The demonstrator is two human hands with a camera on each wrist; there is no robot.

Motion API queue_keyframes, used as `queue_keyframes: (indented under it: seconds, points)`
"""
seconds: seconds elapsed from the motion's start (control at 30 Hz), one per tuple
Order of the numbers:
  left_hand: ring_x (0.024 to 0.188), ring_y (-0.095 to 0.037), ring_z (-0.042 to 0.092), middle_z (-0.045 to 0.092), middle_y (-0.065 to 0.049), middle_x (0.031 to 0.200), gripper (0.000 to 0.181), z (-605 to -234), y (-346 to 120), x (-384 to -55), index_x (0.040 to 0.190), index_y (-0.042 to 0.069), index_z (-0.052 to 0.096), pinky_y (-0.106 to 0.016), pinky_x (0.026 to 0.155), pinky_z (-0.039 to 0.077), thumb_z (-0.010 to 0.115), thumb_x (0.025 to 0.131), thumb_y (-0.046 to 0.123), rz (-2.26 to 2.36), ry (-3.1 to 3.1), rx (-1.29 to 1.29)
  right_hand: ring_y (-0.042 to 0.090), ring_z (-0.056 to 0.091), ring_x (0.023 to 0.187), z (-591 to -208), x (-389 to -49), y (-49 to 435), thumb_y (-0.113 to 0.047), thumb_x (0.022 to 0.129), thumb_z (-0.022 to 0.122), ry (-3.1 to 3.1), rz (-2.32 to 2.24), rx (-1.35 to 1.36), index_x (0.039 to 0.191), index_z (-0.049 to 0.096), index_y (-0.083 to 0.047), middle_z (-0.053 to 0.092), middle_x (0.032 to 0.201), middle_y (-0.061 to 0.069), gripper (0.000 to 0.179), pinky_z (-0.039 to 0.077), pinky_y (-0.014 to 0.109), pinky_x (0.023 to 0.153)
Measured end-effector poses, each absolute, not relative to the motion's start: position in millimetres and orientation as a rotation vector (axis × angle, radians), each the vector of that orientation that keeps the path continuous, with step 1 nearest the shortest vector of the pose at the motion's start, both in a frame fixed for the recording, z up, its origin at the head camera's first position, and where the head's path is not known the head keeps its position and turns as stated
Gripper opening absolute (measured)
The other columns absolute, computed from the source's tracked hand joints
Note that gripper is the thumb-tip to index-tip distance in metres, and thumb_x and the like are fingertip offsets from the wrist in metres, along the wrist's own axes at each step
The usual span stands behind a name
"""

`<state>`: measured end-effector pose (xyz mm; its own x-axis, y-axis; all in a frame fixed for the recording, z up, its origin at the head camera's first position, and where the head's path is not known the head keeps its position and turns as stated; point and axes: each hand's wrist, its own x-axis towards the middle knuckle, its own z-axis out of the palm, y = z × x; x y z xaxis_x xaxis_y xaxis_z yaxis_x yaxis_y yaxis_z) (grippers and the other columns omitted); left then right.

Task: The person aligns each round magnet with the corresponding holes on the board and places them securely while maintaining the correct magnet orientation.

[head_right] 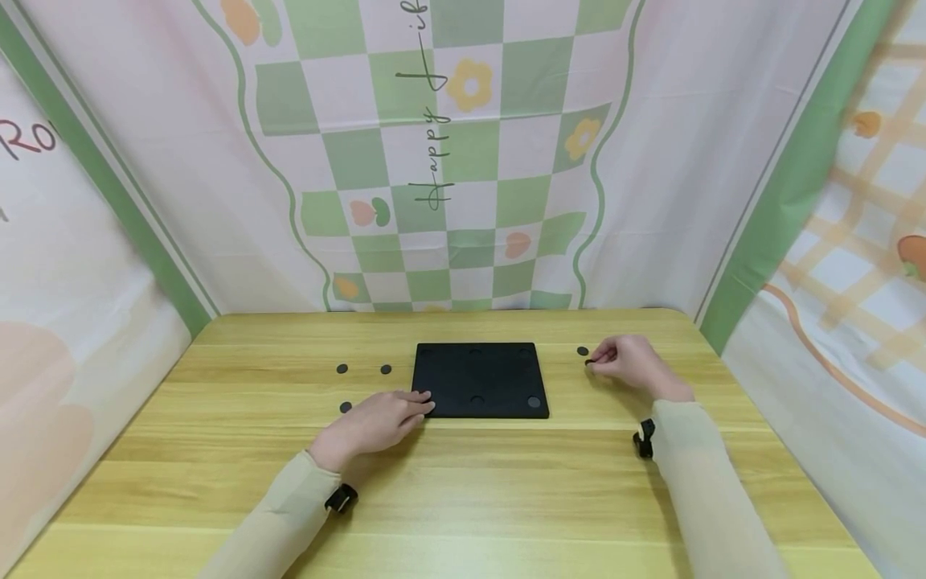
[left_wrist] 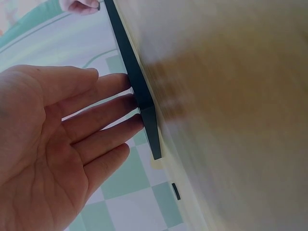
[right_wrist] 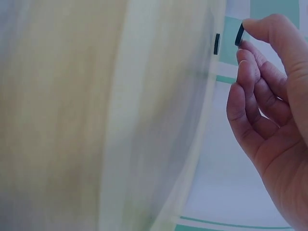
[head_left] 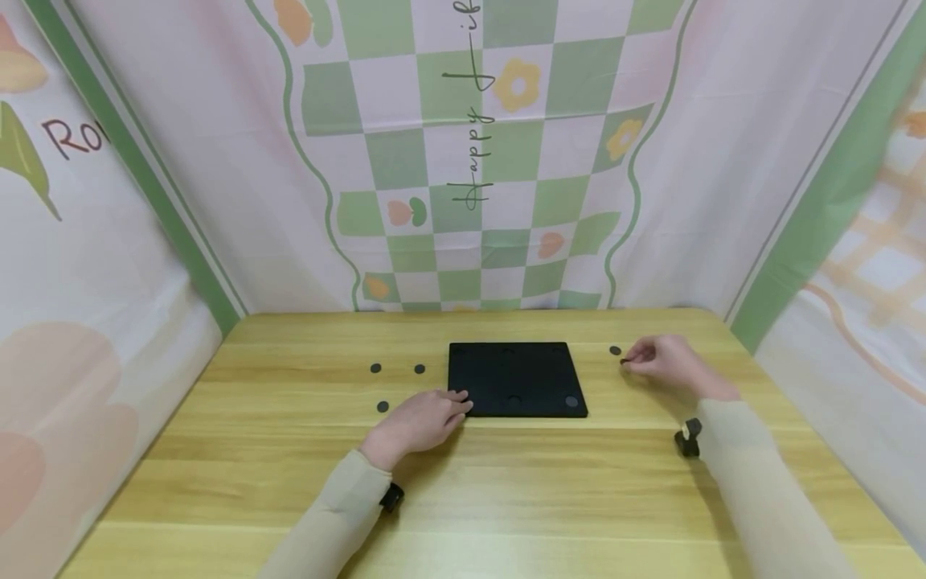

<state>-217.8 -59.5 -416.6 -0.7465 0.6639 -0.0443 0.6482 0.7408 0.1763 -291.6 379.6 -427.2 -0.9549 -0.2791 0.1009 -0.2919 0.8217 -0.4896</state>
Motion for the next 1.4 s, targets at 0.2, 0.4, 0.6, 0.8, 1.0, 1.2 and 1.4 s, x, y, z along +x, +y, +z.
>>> queue_keyframes:
  seconds: [0.2,0.4,0.6,0.8,1.0,1.2,1.4]
  points:
    - [0.13,-0.023,0.048,0.049,-0.005,0.142,0.036,-416.1,-59.5,-217.2,0.134,0.013,0.055,-0.038,0.106,0.042,0.044,0.102,0.024,0.233,2.831,1.064,0.011,0.061,0.073,-427.8,-295.8,372.8,-0.01,0.078,0.074,-2.959,0.804,0.485,0.091,0.071,-0.002,0.069,0.082,0.005,0.015,0.052,0.017,0.066]
    - [0.13,-0.023,0.048,0.049,-0.005,0.142,0.036,-415.1,-59.7,-216.9,0.134,0.013,0.055,-0.038,0.106,0.042,0.044,0.102,0.024,0.232,2.836,1.065,0.011,0.061,0.072,-425.8,-299.7,366.8,-0.006,0.078,0.072,-2.949,0.806,0.511,0.09,0.071,-0.001,0.069,0.082,0.005,0.013,0.052,0.018,0.065]
    - [0.13,-0.024,0.048,0.049,-0.005,0.143,0.036,-414.4,-59.8,-216.9,0.135,0.013,0.055,-0.038,0.106,0.041,0.043,0.102,0.024,0.222,2.834,1.065,0.012,0.061,0.073,-423.1,-301.4,360.6,-0.007,0.079,0.072,-2.953,0.811,0.507,0.09,0.071,-0.001,0.069,0.082,0.006,0.012,0.052,0.019,0.065]
    - [0.131,-0.024,0.047,0.048,-0.005,0.143,0.037,-413.4,-59.8,-216.3,0.135,0.013,0.055,-0.038,0.107,0.041,0.043,0.102,0.024,0.223,2.829,1.058,0.009,0.062,0.071,-425.8,-305.7,354.1,-0.009,0.079,0.073,-2.941,0.816,0.517,0.088,0.071,-0.001,0.07,0.081,0.006,0.012,0.052,0.018,0.064]
    - [0.131,-0.023,0.047,0.048,-0.004,0.143,0.037,-413.8,-59.7,-215.8,0.135,0.014,0.055,-0.038,0.107,0.041,0.043,0.102,0.025,0.22,2.833,1.052,0.009,0.061,0.07,-427.6,-309.4,350.1,-0.008,0.079,0.073,-2.927,0.829,0.536,0.087,0.072,-0.002,0.07,0.08,0.005,0.01,0.051,0.018,0.063]
    - [0.131,-0.023,0.047,0.048,-0.004,0.143,0.037,-413.4,-59.6,-215.2,0.135,0.014,0.054,-0.038,0.107,0.041,0.043,0.102,0.024,0.214,2.831,1.053,0.008,0.061,0.07,-429.1,-312.5,347.7,-0.007,0.078,0.073,-2.932,0.829,0.527,0.086,0.072,-0.003,0.07,0.08,0.004,0.009,0.052,0.018,0.063]
    - [0.131,-0.023,0.047,0.049,-0.005,0.143,0.036,-413.9,-59.8,-215.7,0.135,0.013,0.055,-0.038,0.107,0.041,0.044,0.102,0.024,0.214,2.837,1.064,0.009,0.062,0.071,-428.4,-314.1,344.3,-0.006,0.078,0.072,-2.916,0.832,0.56,0.087,0.072,-0.003,0.07,0.081,0.005,0.009,0.052,0.018,0.064]
